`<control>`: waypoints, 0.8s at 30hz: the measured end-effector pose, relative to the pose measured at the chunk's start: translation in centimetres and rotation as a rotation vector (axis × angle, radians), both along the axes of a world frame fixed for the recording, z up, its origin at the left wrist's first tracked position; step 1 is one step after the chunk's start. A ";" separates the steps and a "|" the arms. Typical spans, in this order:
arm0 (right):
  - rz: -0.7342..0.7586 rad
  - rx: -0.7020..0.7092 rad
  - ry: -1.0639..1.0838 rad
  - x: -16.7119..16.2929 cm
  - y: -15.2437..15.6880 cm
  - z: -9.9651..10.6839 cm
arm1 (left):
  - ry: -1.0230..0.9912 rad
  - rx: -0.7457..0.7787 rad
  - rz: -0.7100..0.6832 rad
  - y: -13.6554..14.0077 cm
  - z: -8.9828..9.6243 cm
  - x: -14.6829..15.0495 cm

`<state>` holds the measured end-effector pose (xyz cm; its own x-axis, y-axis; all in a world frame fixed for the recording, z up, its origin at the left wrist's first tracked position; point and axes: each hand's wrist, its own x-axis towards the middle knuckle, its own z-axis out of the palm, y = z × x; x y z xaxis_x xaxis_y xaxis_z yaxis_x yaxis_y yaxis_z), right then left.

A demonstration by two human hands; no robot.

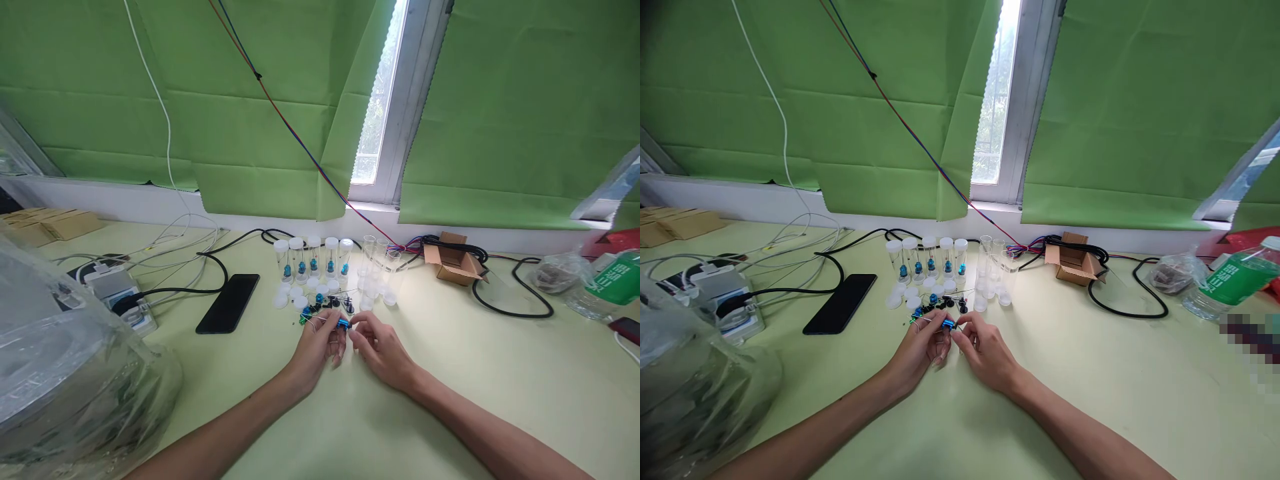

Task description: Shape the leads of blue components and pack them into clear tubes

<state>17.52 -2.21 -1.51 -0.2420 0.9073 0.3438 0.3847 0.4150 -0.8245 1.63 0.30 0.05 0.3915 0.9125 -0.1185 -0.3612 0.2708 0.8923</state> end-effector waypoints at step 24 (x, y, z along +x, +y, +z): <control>0.003 0.032 -0.044 0.0 0.1 0.3 | 0.024 0.002 -0.027 -0.1 -0.1 0.0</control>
<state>17.53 -2.08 -1.25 -0.2605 0.8952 0.3617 0.4187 0.4423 -0.7931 1.61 0.21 -0.07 0.4127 0.9020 -0.1266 -0.3320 0.2784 0.9013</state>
